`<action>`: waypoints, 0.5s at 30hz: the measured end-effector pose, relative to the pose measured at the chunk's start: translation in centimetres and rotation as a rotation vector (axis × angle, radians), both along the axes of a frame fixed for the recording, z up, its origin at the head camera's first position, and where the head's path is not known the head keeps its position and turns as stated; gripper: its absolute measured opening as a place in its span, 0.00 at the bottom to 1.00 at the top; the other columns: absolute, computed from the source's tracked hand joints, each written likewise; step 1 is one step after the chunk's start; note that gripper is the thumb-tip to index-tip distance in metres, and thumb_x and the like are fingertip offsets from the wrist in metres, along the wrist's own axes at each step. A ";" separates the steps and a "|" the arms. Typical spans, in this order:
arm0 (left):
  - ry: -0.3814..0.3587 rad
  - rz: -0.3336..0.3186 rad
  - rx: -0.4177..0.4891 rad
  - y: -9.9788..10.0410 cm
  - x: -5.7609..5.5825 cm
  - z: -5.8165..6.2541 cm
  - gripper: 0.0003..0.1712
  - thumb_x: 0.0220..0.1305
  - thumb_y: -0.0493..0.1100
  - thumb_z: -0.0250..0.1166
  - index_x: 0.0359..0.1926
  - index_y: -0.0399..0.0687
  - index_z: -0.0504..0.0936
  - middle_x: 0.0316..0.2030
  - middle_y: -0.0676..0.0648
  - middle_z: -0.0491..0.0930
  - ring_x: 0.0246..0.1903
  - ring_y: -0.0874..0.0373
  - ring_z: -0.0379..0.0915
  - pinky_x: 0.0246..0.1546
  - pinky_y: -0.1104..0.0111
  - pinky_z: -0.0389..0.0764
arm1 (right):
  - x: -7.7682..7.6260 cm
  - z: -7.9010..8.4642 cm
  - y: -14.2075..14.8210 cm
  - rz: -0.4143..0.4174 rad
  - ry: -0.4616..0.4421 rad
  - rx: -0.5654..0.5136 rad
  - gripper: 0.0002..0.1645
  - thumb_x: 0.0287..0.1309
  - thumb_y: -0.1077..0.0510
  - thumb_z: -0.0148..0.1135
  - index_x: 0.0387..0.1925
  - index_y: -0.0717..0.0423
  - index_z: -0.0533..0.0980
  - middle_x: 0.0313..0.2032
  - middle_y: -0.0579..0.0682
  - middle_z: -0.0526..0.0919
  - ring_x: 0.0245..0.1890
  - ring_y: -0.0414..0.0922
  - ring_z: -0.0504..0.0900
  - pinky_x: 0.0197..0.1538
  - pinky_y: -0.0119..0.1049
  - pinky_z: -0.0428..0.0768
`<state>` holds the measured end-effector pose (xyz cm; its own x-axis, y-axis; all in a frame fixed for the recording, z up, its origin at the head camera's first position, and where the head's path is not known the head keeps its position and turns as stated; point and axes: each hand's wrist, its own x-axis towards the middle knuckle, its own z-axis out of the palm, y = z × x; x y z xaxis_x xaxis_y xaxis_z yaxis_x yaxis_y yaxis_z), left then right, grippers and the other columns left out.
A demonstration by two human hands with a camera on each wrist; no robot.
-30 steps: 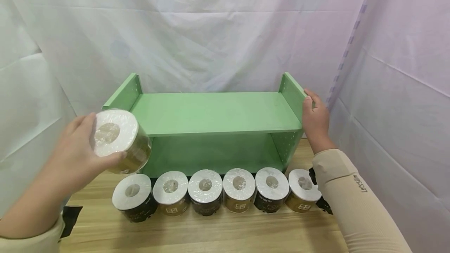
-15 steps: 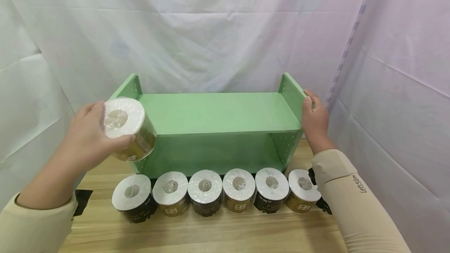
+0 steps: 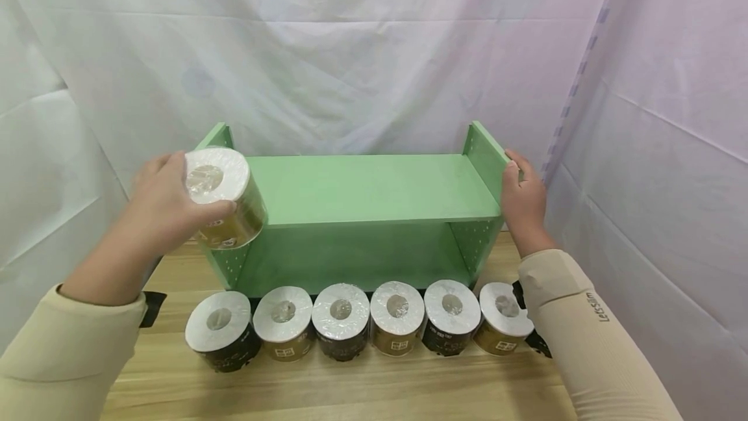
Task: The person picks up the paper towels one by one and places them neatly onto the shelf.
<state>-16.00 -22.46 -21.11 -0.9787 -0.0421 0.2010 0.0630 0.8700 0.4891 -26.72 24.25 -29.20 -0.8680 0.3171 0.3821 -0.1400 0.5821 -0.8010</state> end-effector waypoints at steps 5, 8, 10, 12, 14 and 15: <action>-0.003 0.015 -0.003 0.1 -0.4 0.2 0.56 0.55 0.51 0.67 0.69 0.20 0.46 0.66 0.20 0.43 0.61 0.26 0.44 0.44 0.35 0.66 | 0.0 0.0 -0.1 0.004 0.000 -0.001 0.32 0.71 0.41 0.30 0.70 0.42 0.63 0.69 0.49 0.65 0.43 0.55 0.69 0.51 0.50 0.67; -0.005 0.020 -0.005 0.1 -0.6 0.3 0.56 0.56 0.52 0.66 0.69 0.20 0.45 0.65 0.19 0.44 0.60 0.26 0.45 0.43 0.35 0.66 | -0.1 0.0 -0.1 0.005 0.002 0.000 0.32 0.71 0.41 0.30 0.70 0.42 0.63 0.69 0.49 0.65 0.45 0.55 0.70 0.51 0.50 0.68; -0.006 0.020 -0.002 0.1 -0.8 0.4 0.55 0.56 0.52 0.66 0.69 0.20 0.45 0.65 0.19 0.44 0.59 0.26 0.45 0.42 0.36 0.67 | -0.1 0.0 -0.1 0.005 0.005 -0.001 0.32 0.71 0.41 0.31 0.70 0.43 0.64 0.69 0.49 0.65 0.47 0.54 0.70 0.52 0.50 0.67; -0.006 0.023 0.004 0.0 -1.0 0.4 0.55 0.56 0.52 0.66 0.69 0.21 0.46 0.65 0.19 0.44 0.59 0.26 0.45 0.42 0.36 0.67 | -0.1 0.0 -0.1 0.006 0.008 -0.005 0.32 0.71 0.41 0.31 0.70 0.43 0.64 0.68 0.50 0.66 0.45 0.55 0.70 0.51 0.50 0.67; -0.004 0.024 0.012 0.0 -1.2 0.4 0.55 0.56 0.52 0.65 0.69 0.22 0.47 0.66 0.20 0.43 0.59 0.26 0.45 0.41 0.37 0.67 | -0.2 -0.1 -0.2 0.008 0.007 -0.010 0.32 0.71 0.41 0.31 0.70 0.44 0.64 0.68 0.50 0.66 0.43 0.55 0.69 0.51 0.50 0.68; 0.001 0.025 0.016 0.0 -1.4 0.4 0.54 0.55 0.52 0.66 0.68 0.22 0.48 0.66 0.20 0.44 0.60 0.27 0.45 0.41 0.37 0.67 | -0.2 0.0 -0.2 0.009 0.008 -0.013 0.33 0.71 0.41 0.31 0.70 0.44 0.64 0.68 0.50 0.66 0.44 0.55 0.69 0.51 0.50 0.68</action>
<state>-17.36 -22.50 -20.69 -0.9771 -0.0694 0.2010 0.0422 0.8632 0.5030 -26.88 24.09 -29.24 -0.8680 0.3139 0.3846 -0.1516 0.5702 -0.8074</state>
